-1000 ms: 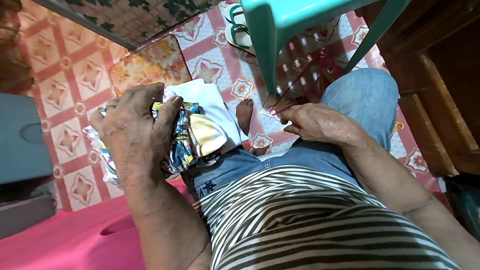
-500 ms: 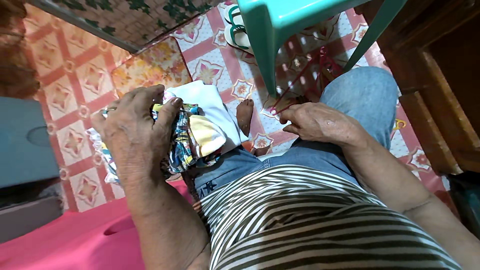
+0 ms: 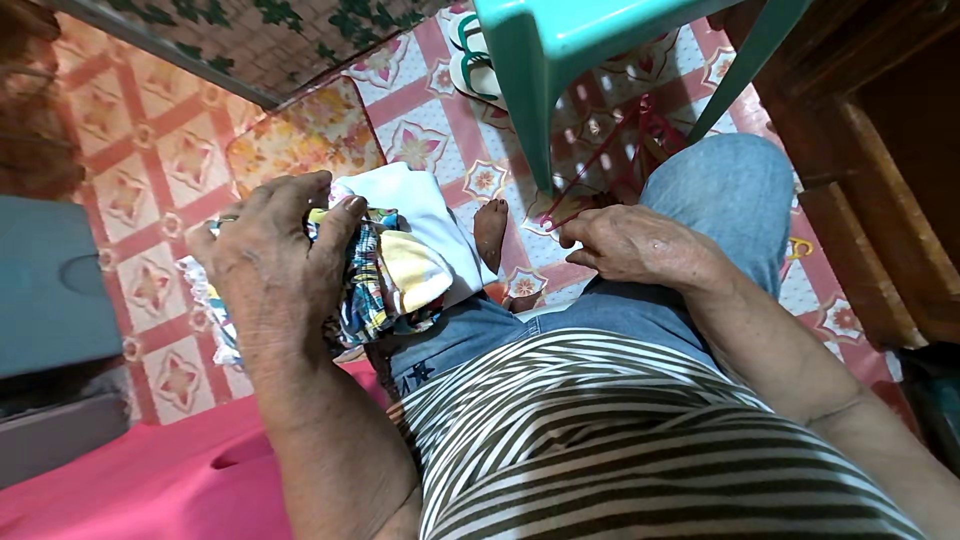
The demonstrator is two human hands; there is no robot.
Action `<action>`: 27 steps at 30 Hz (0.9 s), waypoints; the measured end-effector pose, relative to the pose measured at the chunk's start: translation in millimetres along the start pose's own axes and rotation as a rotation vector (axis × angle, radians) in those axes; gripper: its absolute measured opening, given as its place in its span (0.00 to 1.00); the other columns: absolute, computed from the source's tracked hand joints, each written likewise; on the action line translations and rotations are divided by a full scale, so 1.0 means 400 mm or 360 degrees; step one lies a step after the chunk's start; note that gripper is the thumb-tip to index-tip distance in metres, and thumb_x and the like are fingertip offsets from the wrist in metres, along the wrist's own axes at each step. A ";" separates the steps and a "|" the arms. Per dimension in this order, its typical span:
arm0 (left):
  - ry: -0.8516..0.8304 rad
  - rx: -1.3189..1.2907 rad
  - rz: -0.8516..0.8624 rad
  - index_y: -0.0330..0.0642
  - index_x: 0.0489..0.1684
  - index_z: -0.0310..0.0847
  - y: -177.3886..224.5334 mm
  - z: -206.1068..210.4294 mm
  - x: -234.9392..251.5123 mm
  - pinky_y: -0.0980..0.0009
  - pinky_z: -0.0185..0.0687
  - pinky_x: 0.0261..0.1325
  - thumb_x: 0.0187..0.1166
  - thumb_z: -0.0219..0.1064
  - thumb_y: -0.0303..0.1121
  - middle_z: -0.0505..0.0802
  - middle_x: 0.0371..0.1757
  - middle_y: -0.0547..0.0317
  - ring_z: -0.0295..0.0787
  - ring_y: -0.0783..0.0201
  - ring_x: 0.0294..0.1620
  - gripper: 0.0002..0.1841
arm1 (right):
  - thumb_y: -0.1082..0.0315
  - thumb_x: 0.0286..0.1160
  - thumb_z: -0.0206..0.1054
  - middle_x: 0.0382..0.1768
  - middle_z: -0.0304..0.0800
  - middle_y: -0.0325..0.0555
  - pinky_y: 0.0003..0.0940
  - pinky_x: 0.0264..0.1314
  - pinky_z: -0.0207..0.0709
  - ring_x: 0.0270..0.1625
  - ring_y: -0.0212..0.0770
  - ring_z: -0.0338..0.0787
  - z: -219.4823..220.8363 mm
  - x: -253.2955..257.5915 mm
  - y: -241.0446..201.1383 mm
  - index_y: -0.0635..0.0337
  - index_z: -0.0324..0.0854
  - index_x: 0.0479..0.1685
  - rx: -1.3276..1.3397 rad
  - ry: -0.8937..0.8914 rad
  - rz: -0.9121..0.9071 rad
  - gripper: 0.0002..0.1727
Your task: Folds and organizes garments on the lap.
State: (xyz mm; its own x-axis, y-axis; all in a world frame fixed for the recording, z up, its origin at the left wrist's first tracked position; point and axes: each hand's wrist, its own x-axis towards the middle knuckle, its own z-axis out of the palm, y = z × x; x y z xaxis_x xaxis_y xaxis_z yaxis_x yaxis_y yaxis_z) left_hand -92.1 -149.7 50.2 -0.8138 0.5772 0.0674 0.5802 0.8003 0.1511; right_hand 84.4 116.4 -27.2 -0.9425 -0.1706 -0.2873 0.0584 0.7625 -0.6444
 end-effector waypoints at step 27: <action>0.0012 0.0009 -0.0015 0.42 0.73 0.79 -0.027 0.011 0.002 0.24 0.55 0.72 0.87 0.48 0.61 0.84 0.72 0.37 0.75 0.32 0.75 0.34 | 0.62 0.87 0.62 0.48 0.90 0.55 0.55 0.54 0.81 0.53 0.55 0.91 -0.001 -0.005 0.002 0.62 0.87 0.56 0.0012 0.0011 -0.0035 0.15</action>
State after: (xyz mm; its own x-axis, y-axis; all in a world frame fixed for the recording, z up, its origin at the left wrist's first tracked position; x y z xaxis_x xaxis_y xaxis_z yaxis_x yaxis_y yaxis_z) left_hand -98.9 -157.3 44.0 -0.8193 0.5687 0.0732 0.5729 0.8064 0.1464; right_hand 86.1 117.3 -26.9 -0.9459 -0.1829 -0.2679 0.0400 0.7539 -0.6558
